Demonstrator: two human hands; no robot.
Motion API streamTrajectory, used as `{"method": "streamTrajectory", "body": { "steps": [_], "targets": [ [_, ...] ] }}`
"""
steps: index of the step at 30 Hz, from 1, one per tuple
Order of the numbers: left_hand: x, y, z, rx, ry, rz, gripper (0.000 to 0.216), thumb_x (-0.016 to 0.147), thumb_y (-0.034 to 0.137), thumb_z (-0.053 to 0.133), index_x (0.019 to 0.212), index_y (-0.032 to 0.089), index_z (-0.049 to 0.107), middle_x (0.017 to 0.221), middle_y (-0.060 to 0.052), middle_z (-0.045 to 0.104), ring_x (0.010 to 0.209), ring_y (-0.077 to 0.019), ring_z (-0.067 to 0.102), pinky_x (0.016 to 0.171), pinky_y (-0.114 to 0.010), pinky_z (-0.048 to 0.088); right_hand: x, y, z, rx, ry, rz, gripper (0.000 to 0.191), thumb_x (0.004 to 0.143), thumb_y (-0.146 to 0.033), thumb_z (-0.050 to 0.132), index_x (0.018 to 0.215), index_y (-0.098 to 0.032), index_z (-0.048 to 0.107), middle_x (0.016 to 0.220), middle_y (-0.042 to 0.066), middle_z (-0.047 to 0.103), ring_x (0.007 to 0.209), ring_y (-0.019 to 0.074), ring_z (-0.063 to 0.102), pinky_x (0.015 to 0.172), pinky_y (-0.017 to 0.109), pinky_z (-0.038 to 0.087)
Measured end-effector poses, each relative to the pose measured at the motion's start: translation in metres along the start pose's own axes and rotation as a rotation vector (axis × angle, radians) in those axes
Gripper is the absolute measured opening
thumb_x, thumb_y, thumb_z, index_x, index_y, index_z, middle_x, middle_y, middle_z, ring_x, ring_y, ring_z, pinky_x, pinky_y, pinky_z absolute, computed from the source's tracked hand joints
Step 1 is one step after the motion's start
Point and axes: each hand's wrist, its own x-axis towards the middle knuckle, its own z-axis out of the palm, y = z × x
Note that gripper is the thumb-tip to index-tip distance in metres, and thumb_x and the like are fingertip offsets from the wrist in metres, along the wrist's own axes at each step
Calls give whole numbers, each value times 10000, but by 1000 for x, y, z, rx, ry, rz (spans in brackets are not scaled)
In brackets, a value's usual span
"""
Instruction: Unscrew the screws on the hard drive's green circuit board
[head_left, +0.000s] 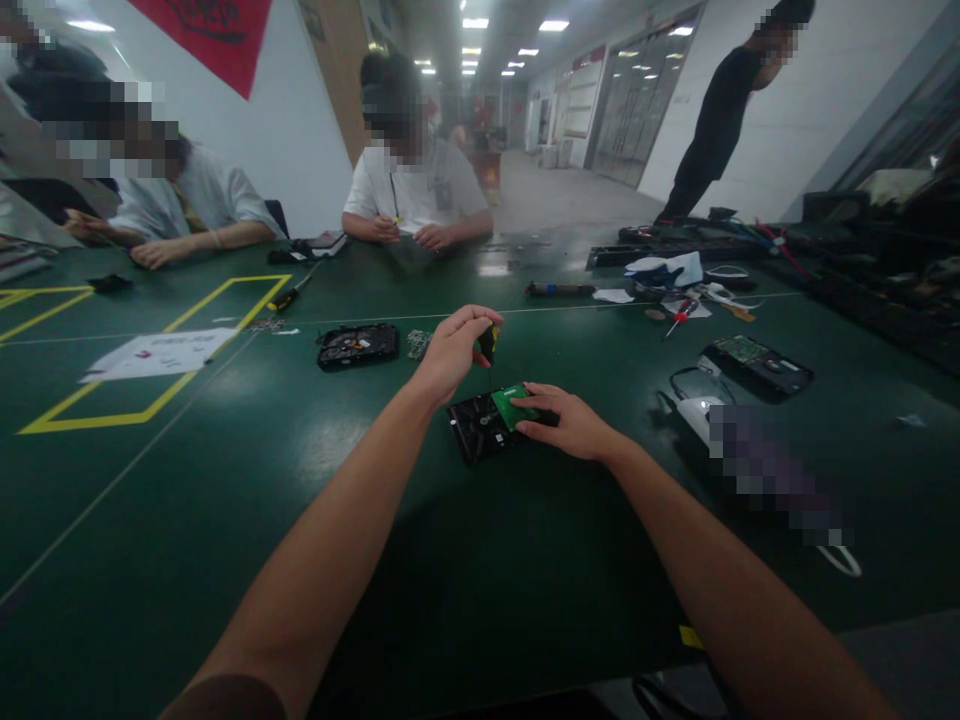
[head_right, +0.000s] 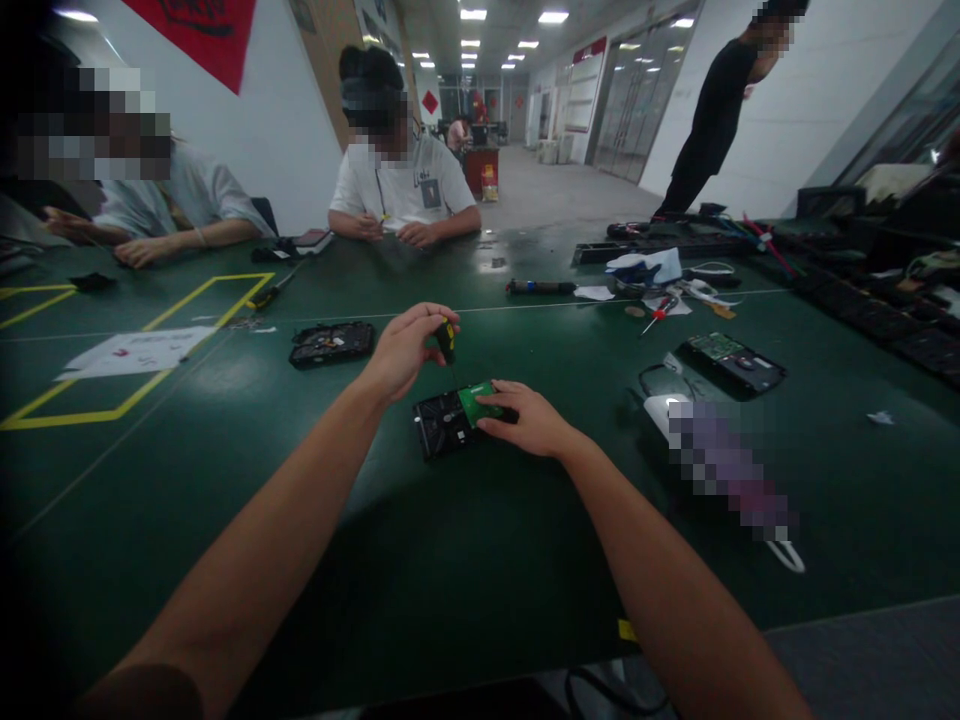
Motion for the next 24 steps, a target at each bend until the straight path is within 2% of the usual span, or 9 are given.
{"method": "streamTrajectory", "body": {
  "steps": [3,6,20,24],
  "targets": [
    [-1,4,-2,15,-34,1,200,961,240,524,987,186,715,961,-68,671,832,-152,628,494,-172,494,0,1,0,-1,-7,7,533,929,-589,677,1401,-339,670,1595,95,500,1491,337,435,1221,590,322],
    [-2,7,-2,-34,-100,6,200,981,237,518,1057,198,699,936,-63,659,867,-160,640,560,-199,548,0,1,-1,2,-7,11,525,931,-586,676,1398,-346,672,1594,91,502,1492,335,433,1226,592,312],
    [0,-3,-6,-55,-157,60,194,992,312,570,1045,186,706,969,-71,687,895,-161,665,586,-214,580,0,-1,0,-1,-1,4,524,935,-593,666,1395,-341,674,1592,91,504,1490,317,442,1229,564,324],
    [-1,-2,-4,-30,-124,87,194,972,335,624,1037,173,710,955,-72,693,890,-166,674,567,-209,585,0,0,1,-4,2,3,527,934,-590,670,1392,-331,678,1587,97,509,1486,316,447,1231,553,326]
  ]
}}
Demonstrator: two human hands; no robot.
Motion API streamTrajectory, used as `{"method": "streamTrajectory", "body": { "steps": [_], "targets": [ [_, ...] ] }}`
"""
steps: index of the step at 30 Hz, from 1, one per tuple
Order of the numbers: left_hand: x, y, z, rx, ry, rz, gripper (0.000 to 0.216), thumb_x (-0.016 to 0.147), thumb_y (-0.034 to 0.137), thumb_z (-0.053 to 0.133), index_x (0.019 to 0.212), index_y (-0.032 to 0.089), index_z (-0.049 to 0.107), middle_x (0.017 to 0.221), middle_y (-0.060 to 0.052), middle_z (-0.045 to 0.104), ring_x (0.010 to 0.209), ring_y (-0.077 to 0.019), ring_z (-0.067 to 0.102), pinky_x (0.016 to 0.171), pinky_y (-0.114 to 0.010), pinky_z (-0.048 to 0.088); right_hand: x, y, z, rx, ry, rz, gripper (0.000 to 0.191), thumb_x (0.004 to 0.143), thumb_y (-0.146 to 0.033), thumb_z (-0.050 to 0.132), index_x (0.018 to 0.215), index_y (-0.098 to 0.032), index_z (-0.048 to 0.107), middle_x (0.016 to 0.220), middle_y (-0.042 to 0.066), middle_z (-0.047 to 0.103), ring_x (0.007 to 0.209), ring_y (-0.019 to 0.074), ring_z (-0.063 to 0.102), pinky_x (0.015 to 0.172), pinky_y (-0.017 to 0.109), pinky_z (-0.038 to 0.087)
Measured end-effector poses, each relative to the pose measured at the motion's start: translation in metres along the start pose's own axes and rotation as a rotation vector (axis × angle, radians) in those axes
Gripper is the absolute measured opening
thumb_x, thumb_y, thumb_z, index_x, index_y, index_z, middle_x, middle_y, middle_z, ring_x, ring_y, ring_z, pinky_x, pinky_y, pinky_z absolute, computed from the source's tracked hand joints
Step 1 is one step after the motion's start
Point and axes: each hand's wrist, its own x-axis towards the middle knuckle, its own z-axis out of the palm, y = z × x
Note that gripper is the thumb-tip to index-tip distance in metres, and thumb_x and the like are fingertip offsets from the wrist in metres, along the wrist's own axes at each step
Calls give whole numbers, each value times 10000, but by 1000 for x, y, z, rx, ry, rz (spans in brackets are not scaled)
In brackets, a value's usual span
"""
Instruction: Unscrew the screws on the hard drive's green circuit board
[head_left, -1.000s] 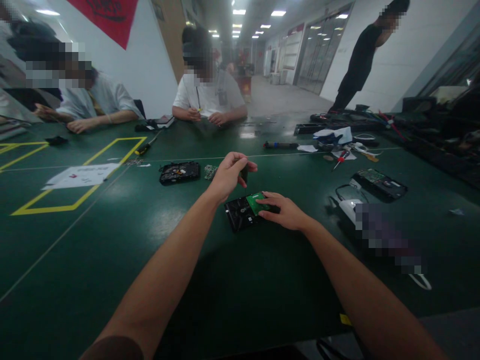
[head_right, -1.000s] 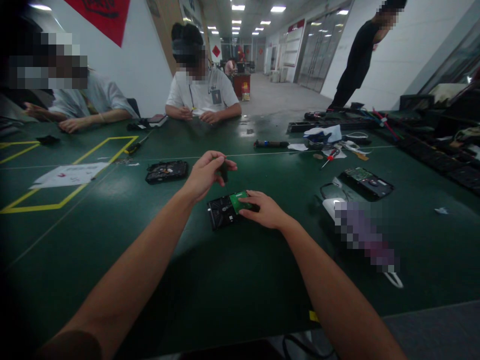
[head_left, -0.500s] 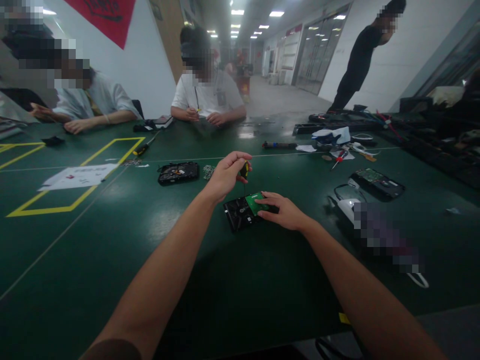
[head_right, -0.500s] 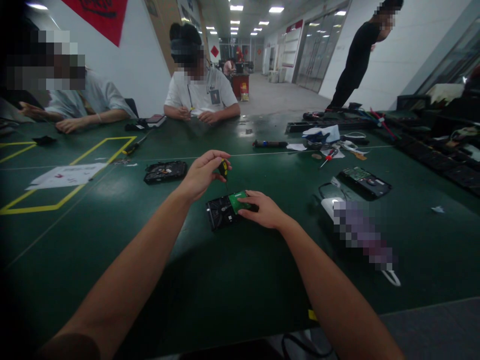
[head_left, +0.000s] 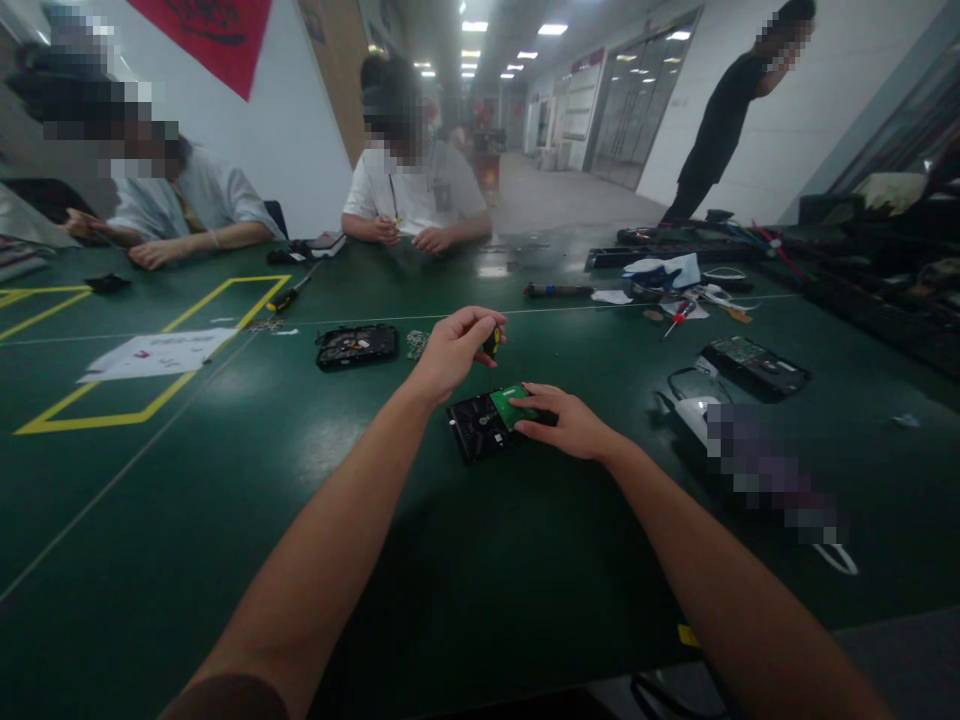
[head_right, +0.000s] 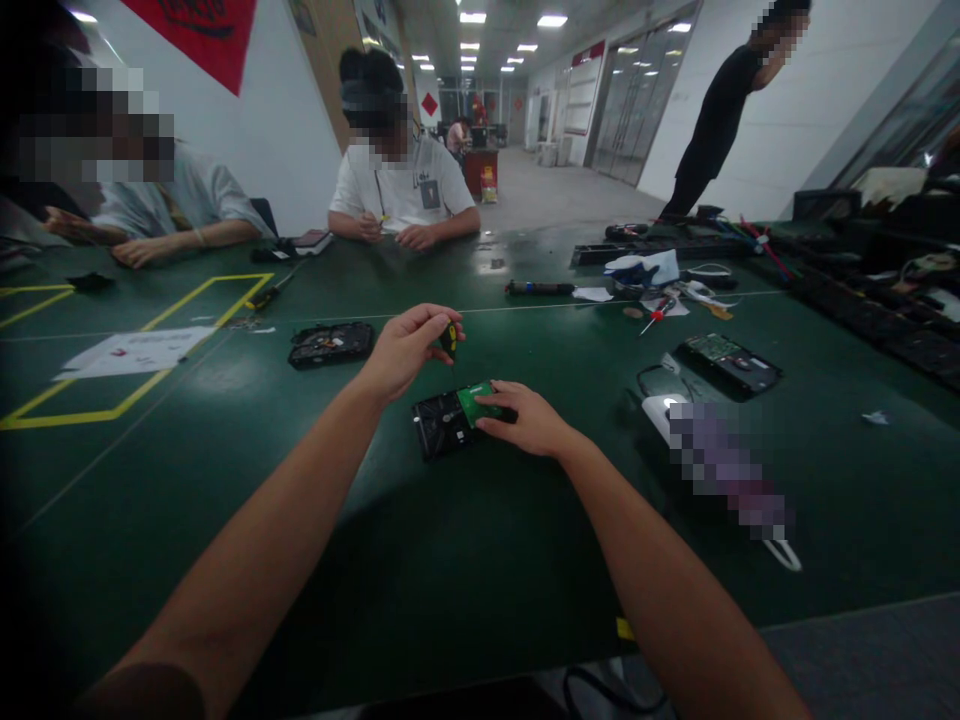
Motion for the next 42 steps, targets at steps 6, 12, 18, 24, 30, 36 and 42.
{"method": "streamTrajectory", "body": {
  "steps": [6,12,18,24,30,36,42],
  "targets": [
    [0,1,-1,25,31,18,215,958,351,658,1034,160,720,961,-80,701,881,-167,681,565,-215,597,0,1,0,-3,-6,3,542,933,-602,664,1401,-329,671,1591,95,506,1485,319,447,1227,558,330],
    [-1,2,3,21,84,-2,213,926,361,707,999,160,712,943,-74,696,826,-153,671,577,-234,619,-1,-1,-1,6,-5,7,537,930,-601,667,1395,-334,674,1590,94,507,1484,328,447,1222,578,326],
    [-2,1,3,27,131,-23,216,898,360,759,957,162,694,900,-63,688,769,-141,661,578,-249,628,-1,-4,-2,28,2,17,515,923,-592,681,1380,-357,681,1590,68,510,1486,332,442,1222,595,320],
    [-4,5,3,6,15,-36,273,934,384,695,1091,163,730,989,-85,725,918,-185,706,546,-217,607,0,-1,0,22,6,5,518,927,-586,680,1383,-340,684,1585,91,513,1483,324,449,1228,573,317],
    [-3,6,1,-12,-1,-45,238,947,349,668,1077,170,755,1010,-97,733,926,-189,709,506,-198,572,0,-3,-1,16,0,6,524,929,-588,677,1386,-332,681,1588,94,510,1482,320,451,1225,561,325],
    [-3,2,3,36,67,-21,237,918,383,722,1024,171,731,927,-74,723,827,-159,697,581,-232,620,-1,-3,0,20,6,19,514,927,-591,678,1380,-349,683,1591,80,507,1480,326,452,1228,582,313],
    [-2,-2,5,79,108,15,265,869,399,786,960,169,693,849,-47,684,731,-130,650,560,-228,616,-1,-4,-1,27,4,24,511,927,-595,675,1380,-359,682,1590,65,510,1488,328,440,1227,593,313]
  ]
}}
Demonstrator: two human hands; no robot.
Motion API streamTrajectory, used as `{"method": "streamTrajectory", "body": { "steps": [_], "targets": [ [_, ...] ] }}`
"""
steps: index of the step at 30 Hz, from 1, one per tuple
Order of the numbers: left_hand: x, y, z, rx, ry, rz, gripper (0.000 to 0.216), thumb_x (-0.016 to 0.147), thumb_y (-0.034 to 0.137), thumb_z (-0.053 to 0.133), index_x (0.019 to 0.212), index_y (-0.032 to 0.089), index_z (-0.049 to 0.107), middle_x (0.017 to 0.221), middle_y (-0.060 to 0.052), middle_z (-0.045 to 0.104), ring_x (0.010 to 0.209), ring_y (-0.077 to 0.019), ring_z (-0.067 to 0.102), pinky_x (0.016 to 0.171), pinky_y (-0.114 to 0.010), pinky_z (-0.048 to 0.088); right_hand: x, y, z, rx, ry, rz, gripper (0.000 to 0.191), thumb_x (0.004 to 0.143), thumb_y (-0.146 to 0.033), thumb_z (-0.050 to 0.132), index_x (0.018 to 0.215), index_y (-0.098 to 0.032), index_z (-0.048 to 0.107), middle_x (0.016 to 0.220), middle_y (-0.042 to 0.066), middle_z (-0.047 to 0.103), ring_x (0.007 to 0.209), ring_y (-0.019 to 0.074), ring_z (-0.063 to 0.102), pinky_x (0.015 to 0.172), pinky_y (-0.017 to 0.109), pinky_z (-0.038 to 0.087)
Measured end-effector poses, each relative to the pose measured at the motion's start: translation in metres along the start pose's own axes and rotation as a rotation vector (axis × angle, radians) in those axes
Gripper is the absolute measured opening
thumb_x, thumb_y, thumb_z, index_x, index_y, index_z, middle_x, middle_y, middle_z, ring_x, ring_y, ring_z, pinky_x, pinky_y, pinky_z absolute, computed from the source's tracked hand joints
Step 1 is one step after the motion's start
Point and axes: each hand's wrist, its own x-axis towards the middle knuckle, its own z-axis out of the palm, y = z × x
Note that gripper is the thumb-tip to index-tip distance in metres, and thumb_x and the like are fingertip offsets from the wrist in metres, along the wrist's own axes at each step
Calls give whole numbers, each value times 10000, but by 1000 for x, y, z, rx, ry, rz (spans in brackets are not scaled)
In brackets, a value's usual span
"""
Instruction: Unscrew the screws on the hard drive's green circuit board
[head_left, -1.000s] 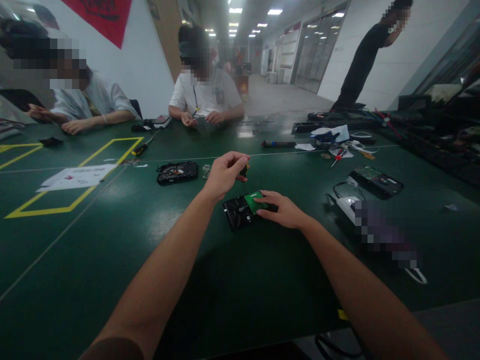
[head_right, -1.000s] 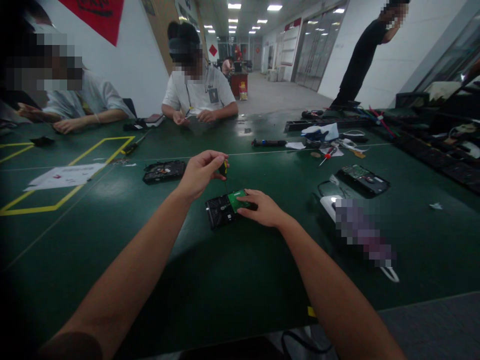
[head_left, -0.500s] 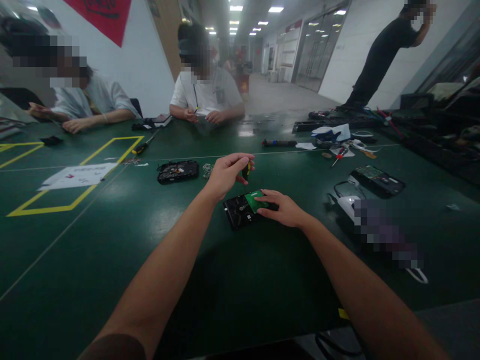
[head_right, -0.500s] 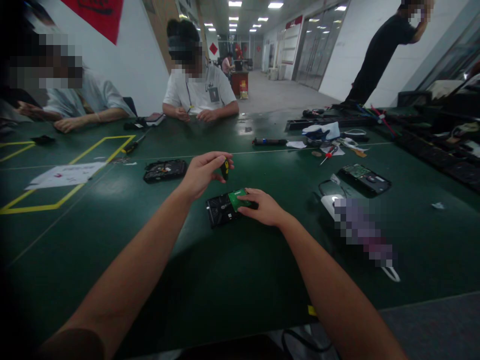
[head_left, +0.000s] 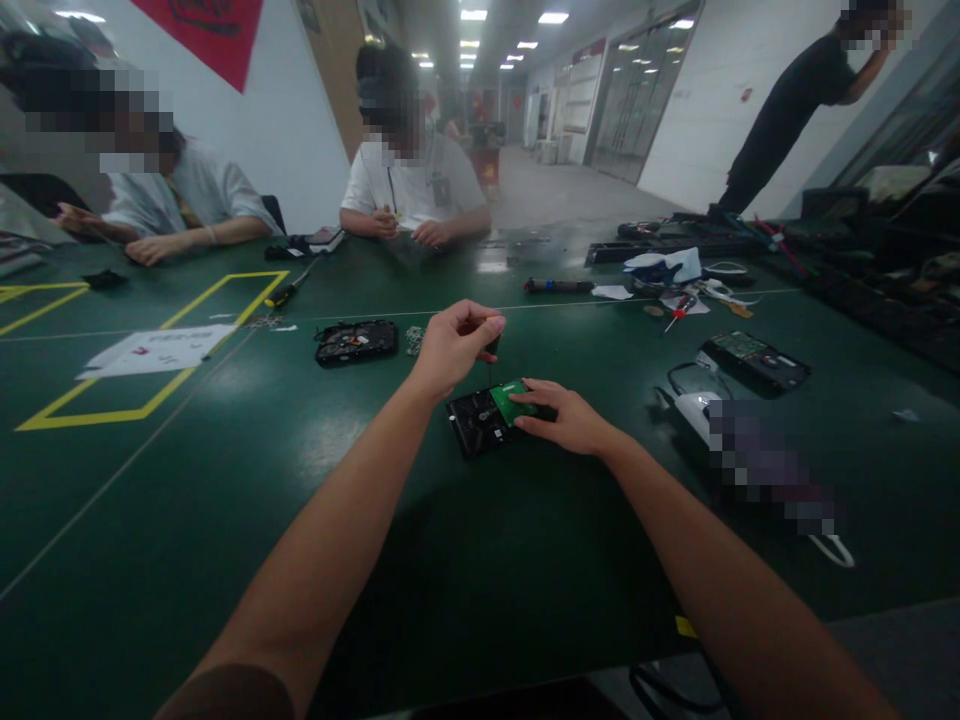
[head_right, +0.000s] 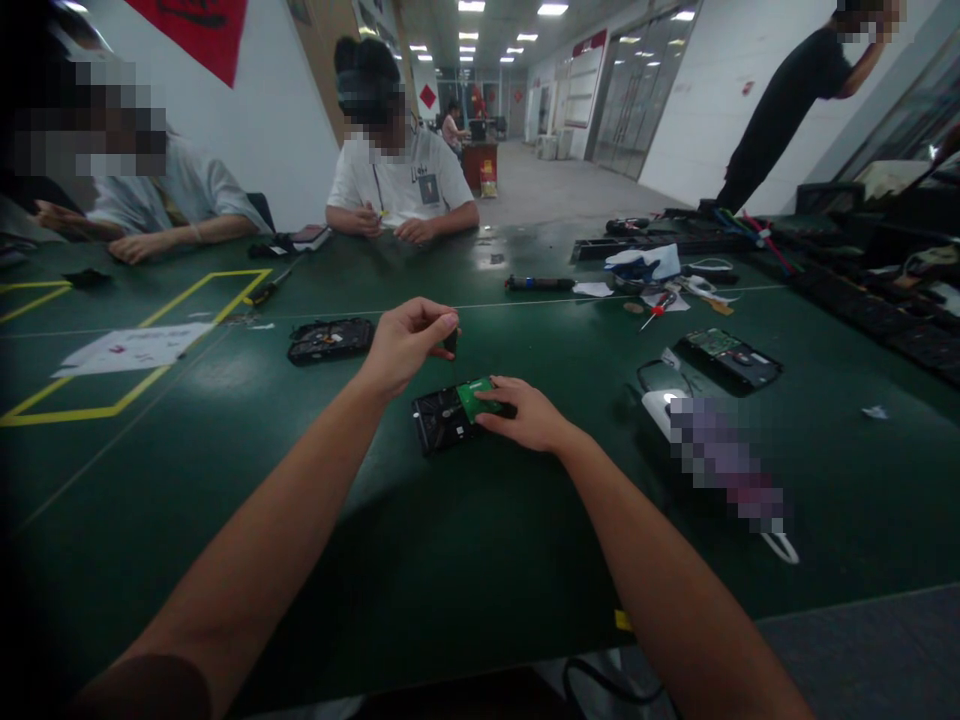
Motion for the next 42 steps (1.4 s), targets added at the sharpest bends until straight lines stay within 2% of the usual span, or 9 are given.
{"method": "streamTrajectory", "body": {
  "steps": [5,15,21,23,27,32,34,39,42],
  "targets": [
    [2,-3,-2,3,76,9,303,826,381,836,888,178,619,784,-12,635,665,-106,607,518,-206,586,1,1,-1,-22,-13,8,524,930,-608,664,1391,-361,672,1596,72,501,1488,330,440,1226,598,311],
    [-2,4,-4,-52,-142,-57,273,948,394,688,1103,169,691,1055,-99,715,969,-201,714,561,-223,612,1,0,0,12,1,-10,517,916,-588,692,1374,-349,689,1585,73,516,1481,333,450,1225,583,322],
    [-1,4,-4,-24,-155,-23,303,973,335,643,1246,206,667,1067,-91,704,956,-193,709,558,-212,612,1,1,1,-15,3,-12,520,922,-598,679,1376,-344,689,1582,77,519,1481,321,453,1228,565,328],
    [-1,2,-3,6,-147,11,288,955,354,667,1198,200,685,1026,-83,700,925,-192,704,554,-219,615,0,1,1,-24,2,-13,529,923,-602,675,1380,-335,687,1585,86,515,1483,323,450,1231,559,324],
    [0,-2,-1,85,-40,52,257,862,358,781,1034,189,690,844,-31,656,761,-145,654,543,-217,606,0,-1,0,-24,-7,-3,524,930,-598,669,1385,-339,683,1590,85,508,1485,330,445,1230,574,319],
    [0,-4,0,207,105,73,374,751,385,884,876,195,587,778,9,586,656,-114,583,474,-202,560,0,-1,0,-11,-5,2,525,925,-592,679,1384,-338,683,1595,87,501,1487,335,441,1228,583,316],
    [0,-5,0,222,119,75,407,732,391,900,847,194,563,777,11,575,650,-110,578,463,-194,545,0,0,0,-13,-6,-1,531,925,-595,677,1390,-338,678,1595,91,501,1485,333,444,1224,579,324],
    [0,-5,1,114,-67,54,295,835,359,808,991,168,647,871,-36,649,715,-129,633,504,-207,582,0,0,-1,-21,-4,-13,534,932,-589,672,1396,-324,676,1589,99,508,1484,321,449,1229,562,324],
    [-1,-3,0,66,-136,38,294,911,339,715,1147,172,661,962,-68,684,854,-177,688,526,-219,607,1,1,0,-18,-7,-19,537,930,-583,680,1389,-305,683,1577,111,521,1481,319,454,1223,550,340]
  ]
}}
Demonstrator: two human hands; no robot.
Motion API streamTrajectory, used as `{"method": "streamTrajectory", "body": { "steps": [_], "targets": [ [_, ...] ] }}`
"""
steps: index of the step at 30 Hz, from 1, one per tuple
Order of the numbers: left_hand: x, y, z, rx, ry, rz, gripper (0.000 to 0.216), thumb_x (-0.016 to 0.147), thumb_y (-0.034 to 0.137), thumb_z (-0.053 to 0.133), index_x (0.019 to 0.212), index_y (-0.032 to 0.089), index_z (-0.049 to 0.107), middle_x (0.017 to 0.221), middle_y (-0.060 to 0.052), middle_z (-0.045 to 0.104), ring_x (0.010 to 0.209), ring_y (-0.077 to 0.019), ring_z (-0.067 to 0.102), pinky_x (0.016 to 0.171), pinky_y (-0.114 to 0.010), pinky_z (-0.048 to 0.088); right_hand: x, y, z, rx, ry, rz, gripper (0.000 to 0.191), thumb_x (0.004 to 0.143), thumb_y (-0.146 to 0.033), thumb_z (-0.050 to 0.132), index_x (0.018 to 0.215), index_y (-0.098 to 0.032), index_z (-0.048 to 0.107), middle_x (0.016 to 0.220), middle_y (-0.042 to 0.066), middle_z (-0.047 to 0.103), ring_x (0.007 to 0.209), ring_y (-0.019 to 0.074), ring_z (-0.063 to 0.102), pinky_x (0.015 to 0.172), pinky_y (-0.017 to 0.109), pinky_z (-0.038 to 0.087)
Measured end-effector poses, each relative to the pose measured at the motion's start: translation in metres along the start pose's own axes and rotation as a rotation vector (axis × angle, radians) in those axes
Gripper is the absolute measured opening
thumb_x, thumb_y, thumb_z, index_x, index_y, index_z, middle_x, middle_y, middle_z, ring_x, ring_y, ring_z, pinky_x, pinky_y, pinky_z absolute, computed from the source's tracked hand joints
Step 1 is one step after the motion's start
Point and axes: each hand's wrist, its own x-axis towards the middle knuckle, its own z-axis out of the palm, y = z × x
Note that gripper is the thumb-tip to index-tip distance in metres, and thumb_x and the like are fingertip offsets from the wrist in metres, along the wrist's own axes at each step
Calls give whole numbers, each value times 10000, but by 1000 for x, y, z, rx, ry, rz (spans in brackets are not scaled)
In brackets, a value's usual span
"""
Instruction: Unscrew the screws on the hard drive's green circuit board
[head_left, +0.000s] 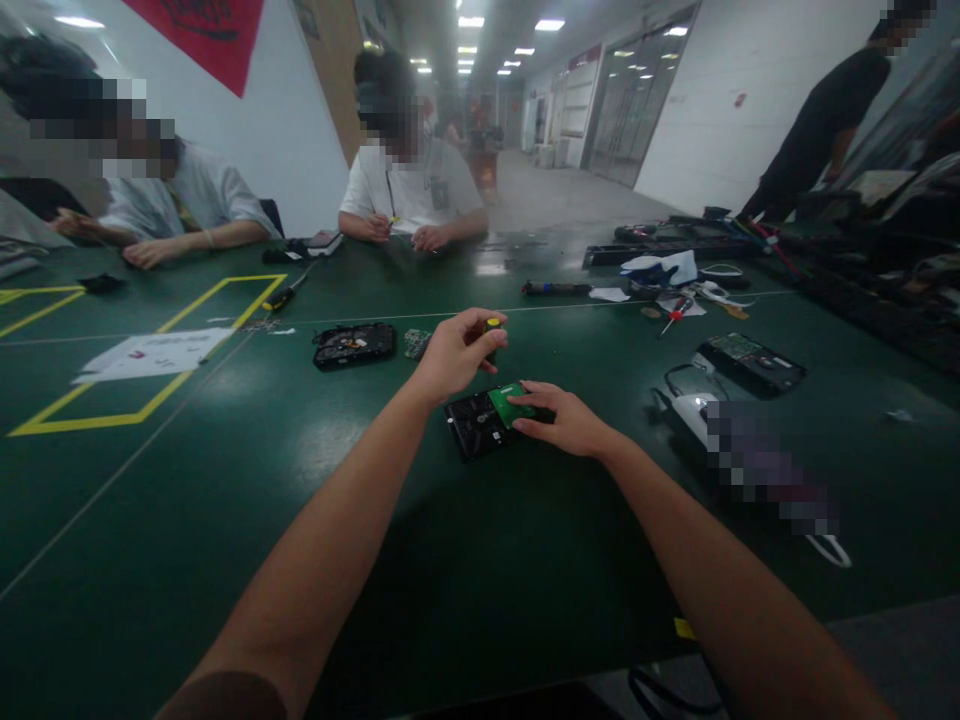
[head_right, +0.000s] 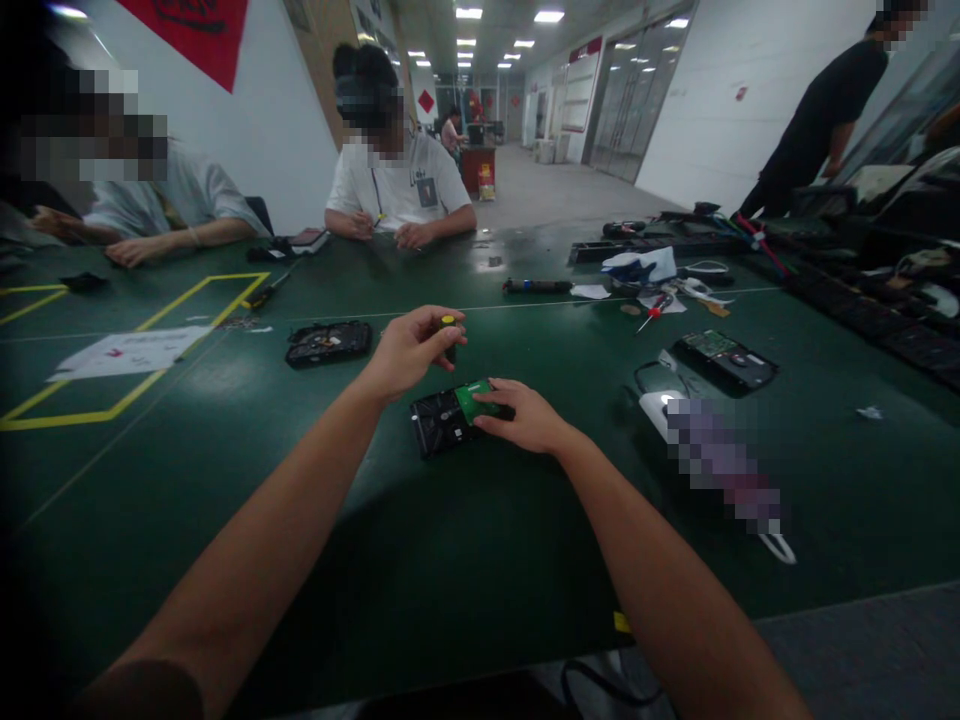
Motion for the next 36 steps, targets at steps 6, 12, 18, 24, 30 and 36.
{"method": "streamTrajectory", "body": {
  "steps": [6,12,18,24,30,36],
  "targets": [
    [2,1,-5,11,18,-6,287,982,268,581,1255,199,636,1056,-98,694,978,-217,702,525,-231,617,0,1,0,6,6,-9,533,923,-577,692,1385,-312,686,1576,106,522,1476,319,461,1217,554,352],
    [3,-7,-6,84,63,40,281,859,325,776,1086,193,674,831,-18,635,736,-140,643,524,-211,604,-1,0,0,4,0,4,531,925,-590,682,1390,-332,680,1586,94,512,1481,332,450,1220,578,335],
    [2,-6,-3,61,104,7,398,737,356,888,918,195,573,796,14,577,679,-112,585,487,-189,563,-1,-1,-1,27,1,10,527,922,-570,698,1389,-325,682,1597,97,498,1486,342,439,1225,584,321],
    [-1,-5,0,100,96,22,422,723,353,898,889,202,540,789,28,512,684,-107,543,462,-170,530,-2,-2,-1,29,7,3,519,919,-563,704,1384,-333,684,1587,93,510,1482,342,446,1220,593,326],
    [1,-5,-3,88,-63,41,223,932,343,697,1070,180,631,905,-36,637,789,-149,654,550,-230,600,-1,-1,1,15,26,-5,516,915,-571,705,1366,-320,699,1573,99,527,1471,334,465,1218,571,344],
    [2,-6,-4,21,-42,15,361,1015,266,577,1375,234,565,1087,-89,701,985,-196,704,647,-253,614,-1,-1,0,9,13,-2,528,921,-573,696,1378,-310,691,1576,107,522,1477,321,459,1227,555,334]
  ]
}}
